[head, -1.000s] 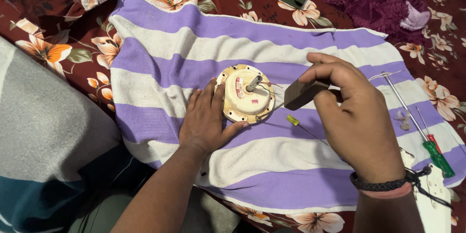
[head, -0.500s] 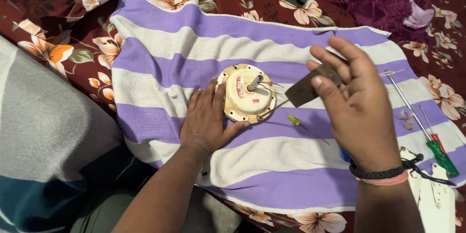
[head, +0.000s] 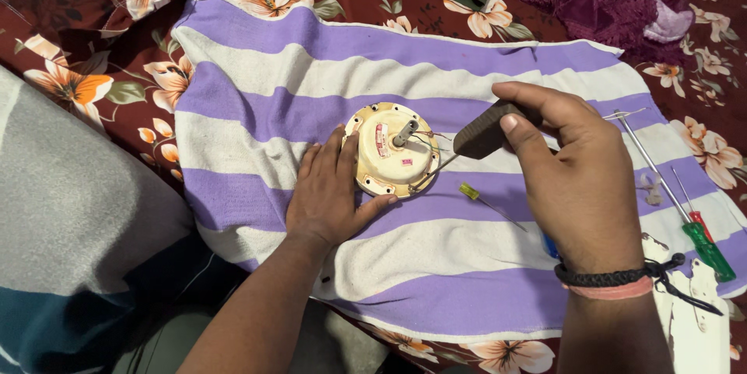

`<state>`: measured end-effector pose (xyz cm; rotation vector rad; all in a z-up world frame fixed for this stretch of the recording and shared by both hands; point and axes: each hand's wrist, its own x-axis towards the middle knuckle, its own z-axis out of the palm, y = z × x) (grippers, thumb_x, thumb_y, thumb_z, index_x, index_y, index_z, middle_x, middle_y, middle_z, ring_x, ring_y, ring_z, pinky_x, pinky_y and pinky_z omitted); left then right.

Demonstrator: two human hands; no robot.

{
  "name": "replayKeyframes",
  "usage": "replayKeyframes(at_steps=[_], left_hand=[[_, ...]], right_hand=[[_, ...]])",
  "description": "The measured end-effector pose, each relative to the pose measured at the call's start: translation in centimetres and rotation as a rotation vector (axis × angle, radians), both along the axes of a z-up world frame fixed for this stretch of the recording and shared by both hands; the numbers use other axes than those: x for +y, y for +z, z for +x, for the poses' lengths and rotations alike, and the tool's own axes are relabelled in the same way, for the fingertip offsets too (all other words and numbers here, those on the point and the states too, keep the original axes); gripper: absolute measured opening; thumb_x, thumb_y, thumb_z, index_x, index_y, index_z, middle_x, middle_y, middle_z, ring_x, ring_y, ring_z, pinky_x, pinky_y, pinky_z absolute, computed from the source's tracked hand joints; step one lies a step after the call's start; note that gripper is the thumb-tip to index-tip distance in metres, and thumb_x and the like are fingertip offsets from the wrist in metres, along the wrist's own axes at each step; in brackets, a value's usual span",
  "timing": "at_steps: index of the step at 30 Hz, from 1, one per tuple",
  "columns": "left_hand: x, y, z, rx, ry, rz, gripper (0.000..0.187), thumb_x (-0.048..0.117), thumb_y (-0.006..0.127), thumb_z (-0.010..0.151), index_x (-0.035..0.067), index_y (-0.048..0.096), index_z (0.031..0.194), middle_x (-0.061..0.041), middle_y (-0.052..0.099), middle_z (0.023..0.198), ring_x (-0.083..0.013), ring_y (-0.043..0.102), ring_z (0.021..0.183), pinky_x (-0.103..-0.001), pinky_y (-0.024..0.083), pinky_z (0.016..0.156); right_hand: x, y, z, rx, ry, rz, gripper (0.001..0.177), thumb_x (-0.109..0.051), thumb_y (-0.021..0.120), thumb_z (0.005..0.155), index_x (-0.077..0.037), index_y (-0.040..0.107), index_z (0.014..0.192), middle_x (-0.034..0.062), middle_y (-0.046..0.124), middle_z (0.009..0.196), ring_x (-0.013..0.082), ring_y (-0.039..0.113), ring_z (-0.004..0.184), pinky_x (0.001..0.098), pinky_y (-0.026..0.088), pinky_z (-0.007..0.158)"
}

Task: The person uses a small hammer to tap a circular electrical component placed on a striped towel. They repeatedly tap the component's central shaft and surrounding area, then set the hammer down and adjust the component with their hands.

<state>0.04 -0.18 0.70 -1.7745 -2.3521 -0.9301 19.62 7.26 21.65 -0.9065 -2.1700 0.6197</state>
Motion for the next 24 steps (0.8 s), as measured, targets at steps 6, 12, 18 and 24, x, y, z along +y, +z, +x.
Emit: replayKeyframes(at_steps=[6, 12, 18, 24], left_hand=[[0.1, 0.0, 0.1, 0.003, 0.003, -0.012, 0.114, 0.085, 0.054, 0.079, -0.001, 0.03, 0.152, -0.026, 0.034, 0.154, -0.0353, 0.033, 0.146, -0.051, 0.018, 0.122], [0.0, -0.1, 0.0, 0.015, 0.003, -0.017, 0.114, 0.086, 0.052, 0.08, 0.001, 0.03, 0.153, -0.025, 0.034, 0.156, -0.0345, 0.032, 0.147, -0.05, 0.018, 0.123], [0.1, -0.2, 0.1, 0.005, 0.002, -0.009, 0.114, 0.085, 0.052, 0.08, -0.001, 0.031, 0.153, -0.025, 0.034, 0.156, -0.0344, 0.033, 0.146, -0.05, 0.018, 0.122], [0.0, -0.1, 0.1, 0.028, 0.009, 0.005, 0.113, 0.083, 0.056, 0.08, 0.0, 0.032, 0.152, -0.025, 0.034, 0.156, -0.0356, 0.033, 0.146, -0.051, 0.019, 0.122]], right_hand=[[-1.1, -1.5, -1.6, 0.185, -0.112, -0.205, 0.017, -0.014, 0.07, 0.099, -0.003, 0.064, 0.111, 0.0092, 0.076, 0.103, 0.0113, 0.077, 0.087, 0.0257, 0.062, 0.076], [-1.3, -3.3, -1.2, 0.287, 0.184, 0.012, 0.034, 0.0, 0.063, 0.103, 0.003, 0.045, 0.131, 0.0184, 0.061, 0.138, 0.014, 0.063, 0.118, 0.0265, 0.054, 0.101], [0.6, -3.4, 0.3, 0.295, 0.223, -0.158, 0.033, 0.005, 0.054, 0.1, 0.005, 0.051, 0.133, 0.0166, 0.058, 0.15, 0.0175, 0.06, 0.137, 0.0302, 0.049, 0.114], [1.2, -1.8, 1.1, 0.098, 0.124, -0.277, 0.048, -0.003, 0.063, 0.1, 0.003, 0.057, 0.147, 0.0175, 0.066, 0.129, 0.0187, 0.063, 0.116, 0.0293, 0.051, 0.104]])
